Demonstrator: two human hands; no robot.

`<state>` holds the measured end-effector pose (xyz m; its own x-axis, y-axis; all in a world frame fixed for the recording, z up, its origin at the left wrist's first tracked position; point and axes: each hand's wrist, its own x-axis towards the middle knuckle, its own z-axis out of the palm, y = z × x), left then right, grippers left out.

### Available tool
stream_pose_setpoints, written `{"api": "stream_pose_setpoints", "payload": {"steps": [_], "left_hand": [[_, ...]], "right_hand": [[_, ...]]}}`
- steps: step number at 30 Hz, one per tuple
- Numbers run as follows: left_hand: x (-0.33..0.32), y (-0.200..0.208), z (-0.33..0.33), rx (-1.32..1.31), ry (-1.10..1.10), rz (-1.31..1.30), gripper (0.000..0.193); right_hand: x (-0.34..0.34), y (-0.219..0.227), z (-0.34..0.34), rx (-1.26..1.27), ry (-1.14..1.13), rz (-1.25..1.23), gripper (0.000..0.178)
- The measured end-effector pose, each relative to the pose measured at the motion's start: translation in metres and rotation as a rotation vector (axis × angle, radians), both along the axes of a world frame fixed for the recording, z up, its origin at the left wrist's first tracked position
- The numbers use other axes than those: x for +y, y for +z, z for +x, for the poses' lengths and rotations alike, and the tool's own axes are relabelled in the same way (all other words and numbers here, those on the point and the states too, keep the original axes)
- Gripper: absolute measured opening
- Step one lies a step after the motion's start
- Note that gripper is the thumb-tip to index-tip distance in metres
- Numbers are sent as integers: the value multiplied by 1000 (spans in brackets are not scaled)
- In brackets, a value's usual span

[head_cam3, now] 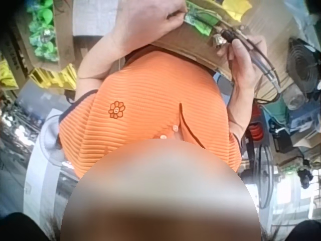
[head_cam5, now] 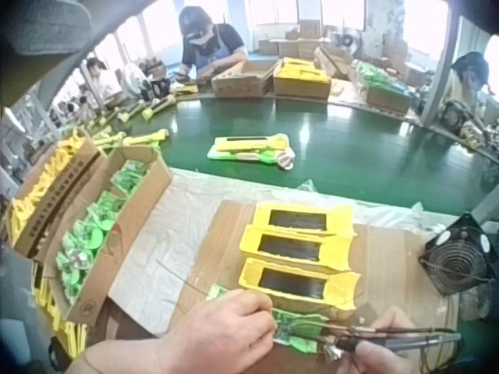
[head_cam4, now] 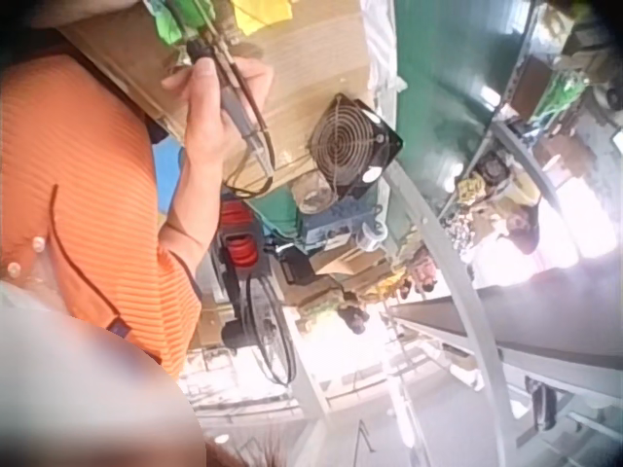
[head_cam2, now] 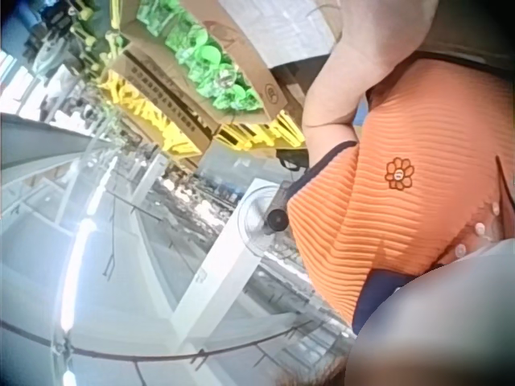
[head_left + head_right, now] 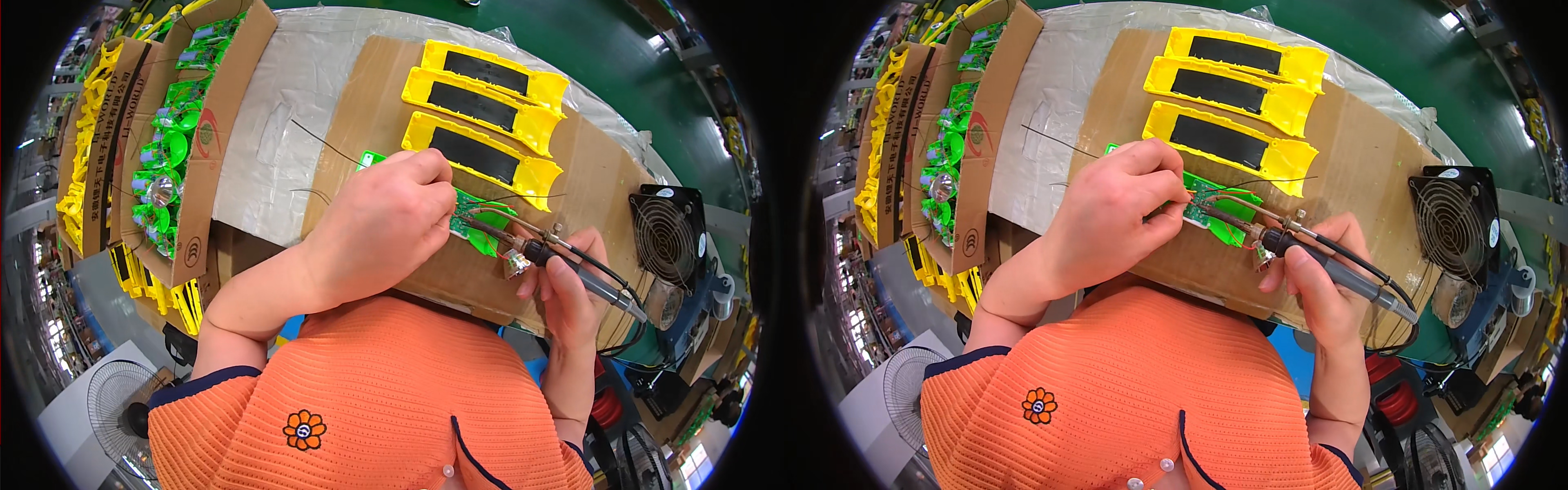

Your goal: The recorder is soldering electrical wires and components onto small circuit boards for LED light assemblies on a factory line.

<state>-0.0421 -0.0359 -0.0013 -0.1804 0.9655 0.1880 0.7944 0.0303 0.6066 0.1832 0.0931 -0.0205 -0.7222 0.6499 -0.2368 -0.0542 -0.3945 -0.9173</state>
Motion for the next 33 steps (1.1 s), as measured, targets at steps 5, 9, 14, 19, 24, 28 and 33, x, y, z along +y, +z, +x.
{"api": "stream_pose_setpoints", "payload": {"steps": [5,9,14,19,24,28,33], "left_hand": [[1,0,-1,10,-14,1,7],[1,-1,-1,17,-14,1,7],[1,-1,0,17,-17,-6,7],[1,0,-2,41,-30,-33,6],[1,1,-1,47,-28,-40,6],[1,1,-2,60,-40,-48,6],[2,5,-2,46,-57,-66,6]], "right_hand": [[-2,4,-4,-24,-25,-3,19],[-1,2,-1,-23,-6,-1,18],[-1,7,-4,-42,-7,1,18],[0,7,-4,-50,-2,5,17],[1,6,-3,-52,5,8,17],[1,8,-5,-69,0,11,17],[1,9,-5,-77,-4,-11,17]]}}
